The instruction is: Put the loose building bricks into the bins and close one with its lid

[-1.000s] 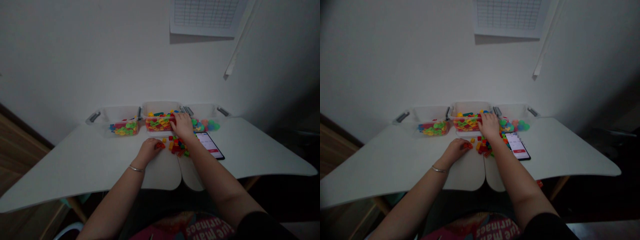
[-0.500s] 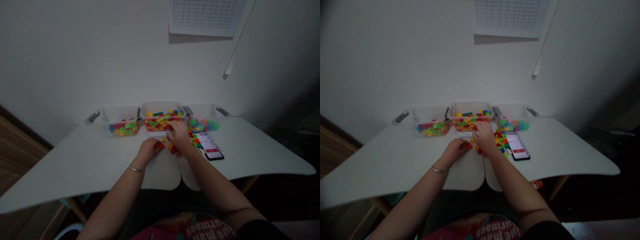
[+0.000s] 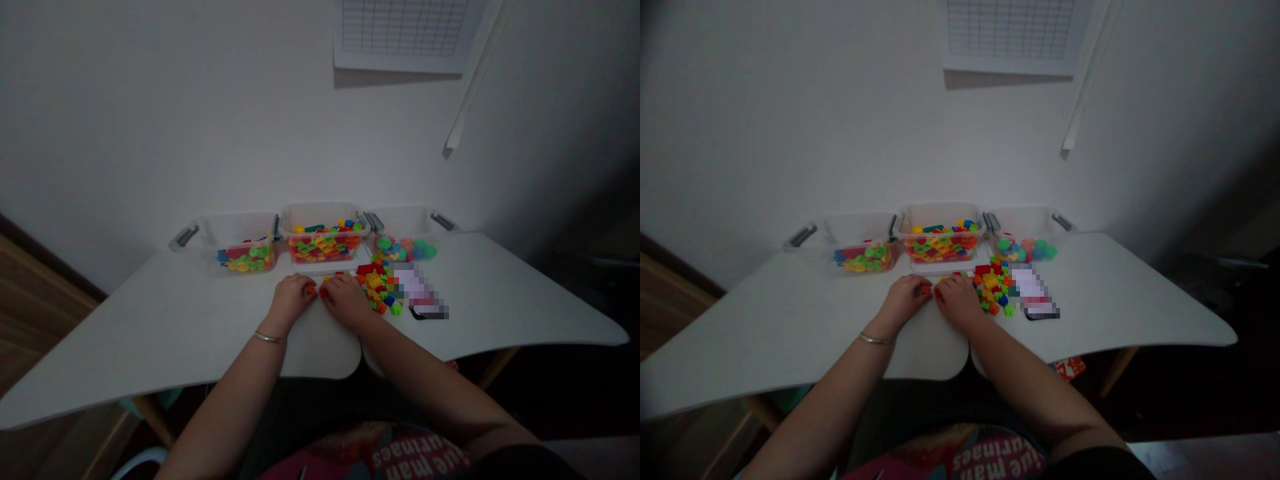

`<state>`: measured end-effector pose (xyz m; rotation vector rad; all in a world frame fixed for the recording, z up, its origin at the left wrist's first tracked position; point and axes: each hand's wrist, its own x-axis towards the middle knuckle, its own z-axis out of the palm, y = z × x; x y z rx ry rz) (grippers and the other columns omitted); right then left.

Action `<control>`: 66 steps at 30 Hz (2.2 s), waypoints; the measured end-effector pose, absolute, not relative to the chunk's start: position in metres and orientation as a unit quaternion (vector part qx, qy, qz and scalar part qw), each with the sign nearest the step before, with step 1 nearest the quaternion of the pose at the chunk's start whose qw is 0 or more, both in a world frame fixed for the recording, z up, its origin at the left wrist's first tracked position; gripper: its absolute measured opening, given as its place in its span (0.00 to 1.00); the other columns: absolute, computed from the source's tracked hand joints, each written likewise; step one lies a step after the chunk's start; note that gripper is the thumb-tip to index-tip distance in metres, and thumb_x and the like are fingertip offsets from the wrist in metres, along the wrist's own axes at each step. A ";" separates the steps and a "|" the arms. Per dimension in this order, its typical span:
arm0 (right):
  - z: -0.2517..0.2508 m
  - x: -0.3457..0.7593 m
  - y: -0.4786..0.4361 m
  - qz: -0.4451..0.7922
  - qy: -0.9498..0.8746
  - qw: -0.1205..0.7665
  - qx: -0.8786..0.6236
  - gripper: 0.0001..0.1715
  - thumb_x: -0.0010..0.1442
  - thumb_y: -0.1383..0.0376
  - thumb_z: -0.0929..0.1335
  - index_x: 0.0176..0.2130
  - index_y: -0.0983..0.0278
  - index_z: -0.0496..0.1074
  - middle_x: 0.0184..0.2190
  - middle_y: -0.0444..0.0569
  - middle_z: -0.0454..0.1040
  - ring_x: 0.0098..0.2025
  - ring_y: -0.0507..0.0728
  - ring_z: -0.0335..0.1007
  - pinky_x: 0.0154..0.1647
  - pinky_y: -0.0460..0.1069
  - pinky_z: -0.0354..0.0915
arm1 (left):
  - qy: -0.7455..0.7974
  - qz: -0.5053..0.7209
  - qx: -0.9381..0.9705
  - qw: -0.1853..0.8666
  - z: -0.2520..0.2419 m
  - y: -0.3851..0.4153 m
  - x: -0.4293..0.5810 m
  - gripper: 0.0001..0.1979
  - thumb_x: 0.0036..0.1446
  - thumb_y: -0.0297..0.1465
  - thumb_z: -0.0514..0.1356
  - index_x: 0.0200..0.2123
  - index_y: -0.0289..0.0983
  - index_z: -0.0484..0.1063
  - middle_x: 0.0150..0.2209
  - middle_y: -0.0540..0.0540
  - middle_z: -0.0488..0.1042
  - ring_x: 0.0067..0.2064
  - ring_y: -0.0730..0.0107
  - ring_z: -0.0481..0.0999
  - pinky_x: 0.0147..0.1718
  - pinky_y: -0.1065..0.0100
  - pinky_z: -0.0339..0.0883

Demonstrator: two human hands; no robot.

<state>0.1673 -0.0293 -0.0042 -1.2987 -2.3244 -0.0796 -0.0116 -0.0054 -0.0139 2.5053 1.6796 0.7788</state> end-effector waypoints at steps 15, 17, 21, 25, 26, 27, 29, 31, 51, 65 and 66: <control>-0.003 0.166 -0.029 0.004 -0.837 0.222 -0.500 0.08 0.63 0.67 0.64 0.39 0.63 0.74 0.38 0.50 0.77 0.44 0.58 0.68 0.50 0.54 0.59 | 0.584 0.248 0.772 0.038 -0.007 -0.010 -0.011 0.11 0.53 0.31 0.64 0.41 0.37 0.76 0.34 0.44 0.78 0.38 0.60 0.74 0.39 0.64 0.66; -0.003 0.168 -0.026 0.022 -0.828 0.263 -0.494 0.08 0.62 0.68 0.64 0.39 0.63 0.74 0.38 0.51 0.77 0.44 0.59 0.69 0.49 0.54 0.61 | 0.581 0.245 0.775 0.040 -0.008 -0.010 -0.012 0.11 0.53 0.31 0.64 0.41 0.37 0.76 0.34 0.44 0.78 0.38 0.61 0.74 0.40 0.64 0.65; 0.003 0.179 -0.014 0.052 -0.792 0.404 -0.455 0.10 0.61 0.70 0.63 0.39 0.64 0.73 0.39 0.52 0.76 0.44 0.58 0.70 0.49 0.53 0.64 | 0.575 0.232 0.784 0.039 -0.007 -0.009 -0.012 0.10 0.53 0.32 0.64 0.40 0.38 0.77 0.35 0.45 0.79 0.39 0.60 0.74 0.41 0.64 0.65; 0.026 0.198 -0.001 0.004 -0.745 0.514 -0.425 0.10 0.62 0.68 0.64 0.41 0.63 0.73 0.40 0.52 0.75 0.46 0.59 0.69 0.52 0.55 0.64 | 0.567 0.239 0.788 0.039 -0.007 -0.010 -0.012 0.10 0.53 0.32 0.64 0.39 0.38 0.77 0.37 0.45 0.78 0.39 0.60 0.74 0.41 0.63 0.65; 0.033 0.203 0.002 -0.015 -0.738 0.526 -0.422 0.10 0.62 0.68 0.64 0.41 0.62 0.74 0.42 0.52 0.75 0.47 0.59 0.69 0.53 0.56 0.64 | 0.565 0.244 0.787 0.039 -0.008 -0.010 -0.012 0.09 0.53 0.32 0.64 0.39 0.38 0.77 0.37 0.44 0.78 0.39 0.61 0.73 0.41 0.63 0.65; 0.041 0.208 0.006 -0.032 -0.731 0.535 -0.421 0.10 0.62 0.68 0.64 0.41 0.62 0.74 0.43 0.52 0.74 0.49 0.59 0.68 0.54 0.56 0.63 | 0.563 0.248 0.788 0.039 -0.008 -0.010 -0.012 0.09 0.53 0.32 0.64 0.39 0.38 0.77 0.38 0.44 0.78 0.40 0.61 0.73 0.41 0.63 0.65; 0.054 0.215 0.013 -0.058 -0.720 0.542 -0.430 0.11 0.62 0.68 0.63 0.41 0.61 0.74 0.43 0.52 0.74 0.49 0.60 0.68 0.54 0.57 0.63 | 0.562 0.249 0.788 0.043 -0.007 -0.010 -0.012 0.09 0.53 0.32 0.64 0.39 0.38 0.77 0.37 0.44 0.78 0.39 0.61 0.73 0.41 0.63 0.65; 0.064 0.219 0.021 -0.073 -0.704 0.547 -0.447 0.11 0.61 0.68 0.63 0.41 0.61 0.74 0.42 0.52 0.73 0.48 0.60 0.67 0.53 0.57 0.64 | 0.566 0.245 0.786 0.050 -0.006 -0.010 -0.012 0.09 0.53 0.31 0.64 0.39 0.38 0.77 0.36 0.44 0.78 0.39 0.60 0.73 0.41 0.63 0.65; 0.050 0.192 0.044 -0.133 -0.710 0.388 -0.573 0.21 0.64 0.61 0.62 0.50 0.72 0.72 0.51 0.61 0.70 0.55 0.65 0.63 0.61 0.60 0.54 | 0.566 0.253 0.783 0.050 -0.009 -0.007 -0.010 0.10 0.53 0.33 0.64 0.39 0.37 0.77 0.33 0.44 0.77 0.37 0.61 0.74 0.38 0.64 0.65; 0.047 0.192 0.040 -0.120 -0.736 0.340 -0.574 0.31 0.57 0.63 0.66 0.58 0.72 0.64 0.55 0.64 0.67 0.60 0.68 0.57 0.63 0.63 0.52 | 0.572 0.307 0.754 0.096 -0.010 -0.007 -0.010 0.12 0.55 0.33 0.62 0.43 0.37 0.73 0.34 0.45 0.76 0.36 0.64 0.75 0.37 0.65 0.67; 0.047 0.193 0.040 -0.108 -0.740 0.350 -0.564 0.31 0.57 0.63 0.66 0.58 0.72 0.63 0.56 0.63 0.67 0.60 0.68 0.57 0.62 0.63 0.53 | 0.569 0.322 0.748 0.114 -0.011 -0.006 -0.010 0.13 0.55 0.33 0.62 0.44 0.38 0.71 0.34 0.45 0.76 0.35 0.65 0.75 0.37 0.65 0.67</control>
